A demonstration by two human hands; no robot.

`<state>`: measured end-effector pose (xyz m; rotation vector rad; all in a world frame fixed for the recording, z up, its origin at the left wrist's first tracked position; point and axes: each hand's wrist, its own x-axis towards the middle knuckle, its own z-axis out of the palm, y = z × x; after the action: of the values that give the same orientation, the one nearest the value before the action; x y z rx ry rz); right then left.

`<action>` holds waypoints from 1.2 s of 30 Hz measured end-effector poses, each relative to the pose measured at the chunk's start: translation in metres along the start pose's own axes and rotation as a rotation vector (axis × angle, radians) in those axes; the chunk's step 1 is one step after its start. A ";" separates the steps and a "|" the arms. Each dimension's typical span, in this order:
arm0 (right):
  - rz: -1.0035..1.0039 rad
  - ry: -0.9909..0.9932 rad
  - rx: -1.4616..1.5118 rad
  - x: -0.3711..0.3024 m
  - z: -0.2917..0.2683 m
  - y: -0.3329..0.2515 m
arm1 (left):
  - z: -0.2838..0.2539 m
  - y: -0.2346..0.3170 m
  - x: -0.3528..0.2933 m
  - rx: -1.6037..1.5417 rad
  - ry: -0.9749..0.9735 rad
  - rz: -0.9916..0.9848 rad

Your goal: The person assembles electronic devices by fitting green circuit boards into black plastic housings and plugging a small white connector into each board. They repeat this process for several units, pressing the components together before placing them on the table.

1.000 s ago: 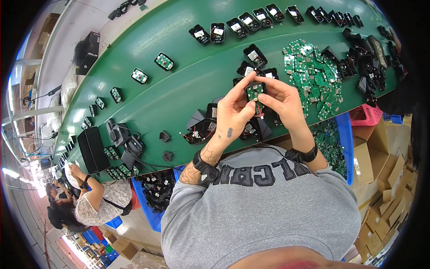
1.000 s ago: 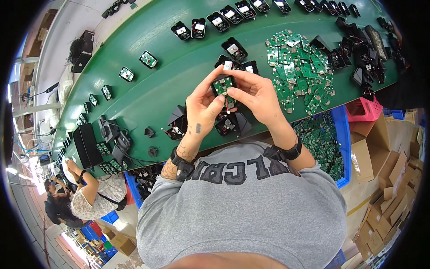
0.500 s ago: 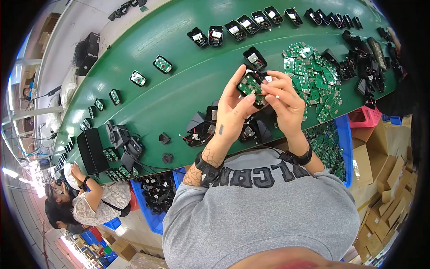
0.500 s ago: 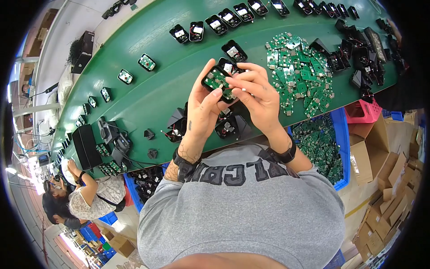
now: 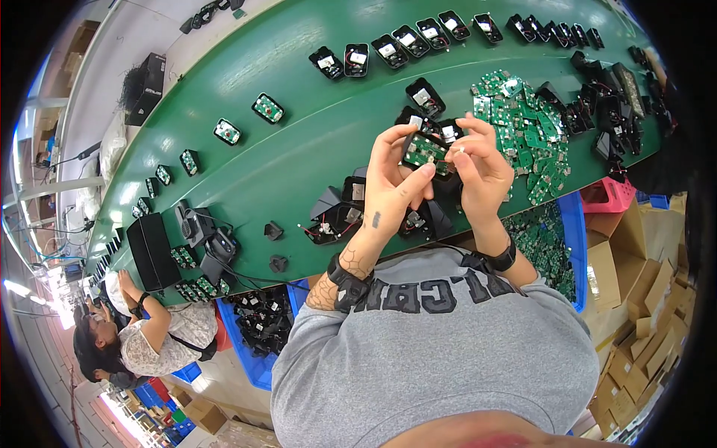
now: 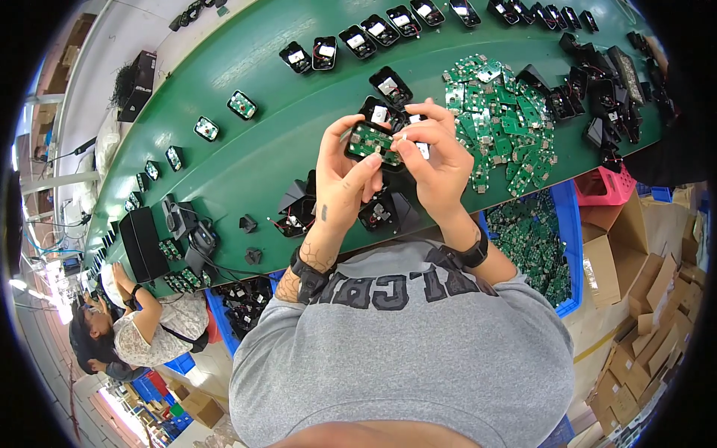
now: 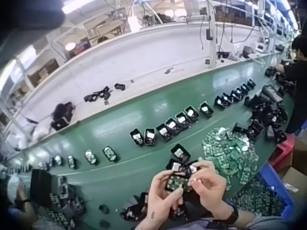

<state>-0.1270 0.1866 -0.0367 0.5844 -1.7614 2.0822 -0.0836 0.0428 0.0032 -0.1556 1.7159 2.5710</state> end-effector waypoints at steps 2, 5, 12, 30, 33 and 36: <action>-0.081 -0.035 -0.120 0.004 -0.003 -0.002 | 0.000 0.001 0.001 -0.029 -0.023 -0.047; -0.151 -0.104 -0.246 0.011 -0.008 -0.004 | -0.004 0.000 0.004 -0.166 -0.058 -0.042; -0.005 -0.251 -0.420 0.016 -0.005 -0.022 | -0.008 0.010 0.005 0.033 0.001 0.070; -0.045 -0.318 -0.422 0.022 -0.007 -0.021 | -0.004 0.007 0.003 0.277 0.024 0.126; -0.048 -0.326 -0.406 0.022 -0.007 -0.021 | -0.003 0.006 0.003 0.286 0.028 0.125; -0.039 -0.328 -0.388 0.021 -0.005 -0.022 | -0.002 0.004 0.003 0.311 0.041 0.140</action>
<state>-0.1346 0.1949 -0.0079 0.8668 -2.2382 1.6205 -0.0867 0.0391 0.0054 -0.0785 2.1853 2.3617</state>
